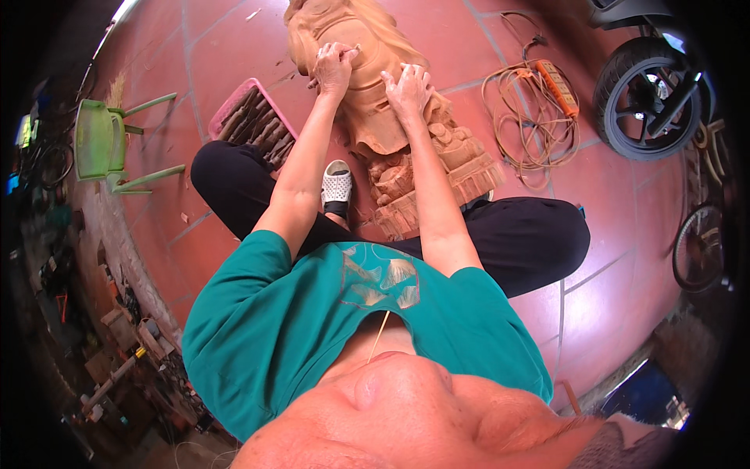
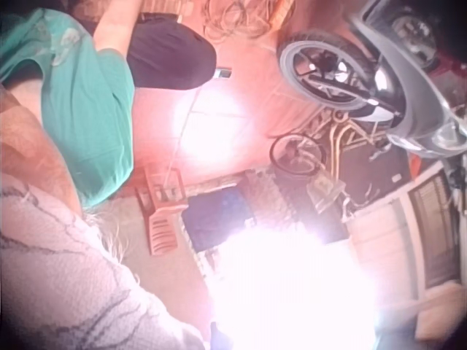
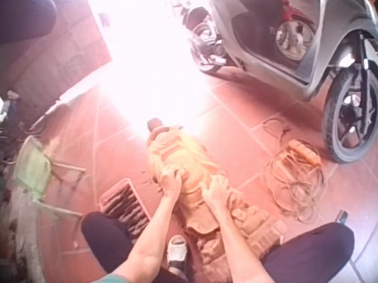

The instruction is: The person is carving a wooden sculpture using a small chisel. They are seated on the floor and carefully shaping the details of the sculpture with precise hand movements.

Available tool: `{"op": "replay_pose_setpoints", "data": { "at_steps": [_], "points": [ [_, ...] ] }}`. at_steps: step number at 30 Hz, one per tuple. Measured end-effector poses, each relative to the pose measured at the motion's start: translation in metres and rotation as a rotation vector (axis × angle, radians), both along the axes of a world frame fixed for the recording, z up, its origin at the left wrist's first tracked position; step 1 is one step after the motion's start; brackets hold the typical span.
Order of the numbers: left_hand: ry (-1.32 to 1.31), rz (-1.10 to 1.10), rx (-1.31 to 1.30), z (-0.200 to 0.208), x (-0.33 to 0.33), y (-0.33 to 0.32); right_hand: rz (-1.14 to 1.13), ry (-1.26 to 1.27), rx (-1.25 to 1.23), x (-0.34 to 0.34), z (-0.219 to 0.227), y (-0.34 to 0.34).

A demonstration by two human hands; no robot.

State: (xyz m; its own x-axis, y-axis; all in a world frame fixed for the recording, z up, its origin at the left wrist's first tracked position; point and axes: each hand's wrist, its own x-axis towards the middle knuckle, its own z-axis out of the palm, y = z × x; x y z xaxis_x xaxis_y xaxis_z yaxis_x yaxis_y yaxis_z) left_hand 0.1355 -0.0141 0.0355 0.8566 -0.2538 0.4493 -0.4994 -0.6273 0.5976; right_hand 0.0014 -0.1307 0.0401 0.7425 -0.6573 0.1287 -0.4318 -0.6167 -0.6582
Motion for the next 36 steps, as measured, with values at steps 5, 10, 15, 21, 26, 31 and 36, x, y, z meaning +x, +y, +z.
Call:
{"op": "replay_pose_setpoints", "data": {
  "at_steps": [5,10,15,21,26,31,36],
  "points": [
    [0.166,-0.153,0.131,0.005,-0.011,0.014,-0.003,0.018,0.003,-0.003,0.0,-0.004],
    [-0.056,-0.028,0.176,0.012,-0.007,-0.003,0.005,0.01,-0.024,0.001,0.001,0.0],
    [0.067,-0.024,0.176,0.008,-0.014,-0.001,-0.001,-0.019,-0.036,-0.001,0.0,0.0],
    [-0.023,-0.079,0.169,0.01,-0.009,0.003,-0.012,-0.02,0.002,0.0,0.003,0.0],
    [-0.028,0.029,0.123,0.004,0.006,-0.008,0.016,-0.022,-0.014,0.0,0.003,0.001],
    [0.186,-0.115,0.18,0.008,-0.012,0.013,-0.018,-0.012,0.004,-0.001,0.001,-0.002],
    [-0.02,0.028,0.147,0.01,0.003,0.001,0.008,-0.016,-0.005,-0.001,0.003,0.002]
  ]
}}
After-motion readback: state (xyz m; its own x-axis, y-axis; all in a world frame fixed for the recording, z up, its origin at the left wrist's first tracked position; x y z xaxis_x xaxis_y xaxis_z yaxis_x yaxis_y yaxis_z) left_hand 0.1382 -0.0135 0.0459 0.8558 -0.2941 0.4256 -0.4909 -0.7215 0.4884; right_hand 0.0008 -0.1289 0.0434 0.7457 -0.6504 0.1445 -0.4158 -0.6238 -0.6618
